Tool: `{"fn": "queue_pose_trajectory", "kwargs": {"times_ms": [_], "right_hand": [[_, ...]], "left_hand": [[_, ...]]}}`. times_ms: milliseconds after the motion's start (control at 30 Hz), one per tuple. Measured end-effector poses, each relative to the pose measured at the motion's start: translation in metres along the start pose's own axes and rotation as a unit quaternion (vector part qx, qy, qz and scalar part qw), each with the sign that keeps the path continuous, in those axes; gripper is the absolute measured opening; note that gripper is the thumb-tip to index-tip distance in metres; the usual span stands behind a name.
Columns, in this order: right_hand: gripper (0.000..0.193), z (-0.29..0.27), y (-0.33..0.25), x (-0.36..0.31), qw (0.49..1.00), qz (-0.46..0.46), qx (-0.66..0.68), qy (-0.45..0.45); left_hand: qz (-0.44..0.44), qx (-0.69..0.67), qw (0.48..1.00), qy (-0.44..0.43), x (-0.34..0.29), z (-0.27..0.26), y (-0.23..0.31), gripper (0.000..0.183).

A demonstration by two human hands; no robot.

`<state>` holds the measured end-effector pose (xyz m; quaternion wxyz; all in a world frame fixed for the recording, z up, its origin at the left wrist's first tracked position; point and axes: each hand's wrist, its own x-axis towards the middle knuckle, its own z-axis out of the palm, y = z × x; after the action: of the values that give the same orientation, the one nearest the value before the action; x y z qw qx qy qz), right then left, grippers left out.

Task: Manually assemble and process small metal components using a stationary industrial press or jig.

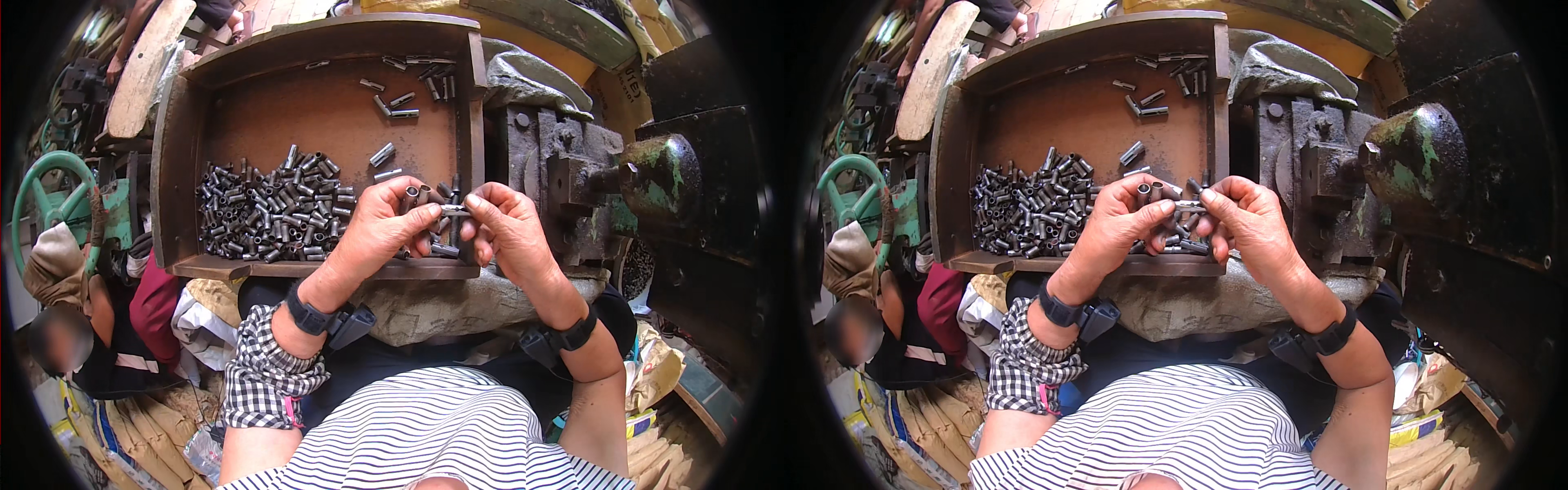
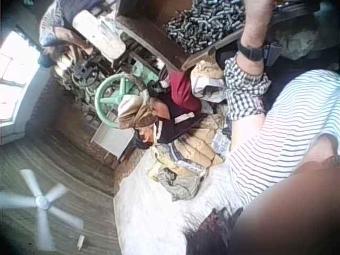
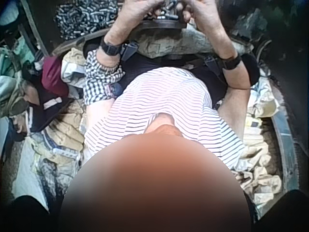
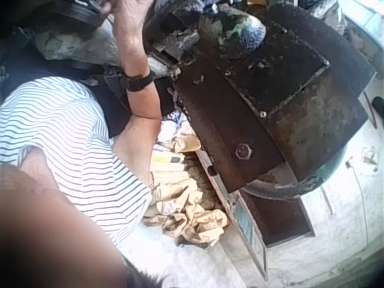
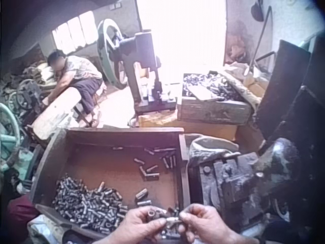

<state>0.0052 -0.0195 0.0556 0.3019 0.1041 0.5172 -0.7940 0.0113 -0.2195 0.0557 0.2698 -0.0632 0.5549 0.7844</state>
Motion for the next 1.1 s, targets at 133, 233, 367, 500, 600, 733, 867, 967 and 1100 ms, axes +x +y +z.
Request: {"fn": "queue_pose_trajectory", "kwargs": {"times_ms": [133,233,367,500,600,733,867,967,1100], "right_hand": [[0.016,0.001,-0.003,-0.002,0.997,0.031,0.062,-0.036],[0.014,-0.005,-0.005,-0.004,0.995,0.045,0.049,-0.069],[0.015,0.003,-0.011,-0.009,0.995,-0.014,-0.082,-0.045],[0.016,0.001,-0.010,-0.014,0.996,0.024,-0.027,-0.080],[0.016,0.000,-0.005,-0.016,0.994,-0.044,-0.086,-0.050],[0.015,0.006,-0.008,-0.013,0.996,-0.066,-0.048,-0.048],[0.016,0.001,-0.005,-0.015,0.995,-0.044,-0.040,-0.075],[0.016,0.000,-0.001,-0.014,0.991,-0.070,-0.042,-0.108],[0.015,0.007,0.006,-0.013,0.988,-0.128,-0.072,-0.041]], "left_hand": [[-0.008,0.014,1.000,-0.011,-0.004,0.002,0.003,0.017],[-0.042,-0.001,0.997,-0.068,-0.003,0.003,0.006,0.018],[0.006,0.061,0.998,-0.017,-0.009,0.010,0.009,0.017],[0.038,0.125,0.990,-0.053,-0.010,0.010,0.009,0.016],[0.038,0.118,0.992,-0.030,-0.006,0.017,0.004,0.016],[0.060,0.029,0.997,-0.040,-0.008,0.015,0.004,0.016],[0.036,-0.039,0.997,-0.064,-0.007,0.013,0.001,0.019],[0.037,-0.048,0.995,-0.077,-0.003,0.015,-0.001,0.018],[0.034,-0.048,0.998,-0.031,0.001,0.014,-0.006,0.016]]}}
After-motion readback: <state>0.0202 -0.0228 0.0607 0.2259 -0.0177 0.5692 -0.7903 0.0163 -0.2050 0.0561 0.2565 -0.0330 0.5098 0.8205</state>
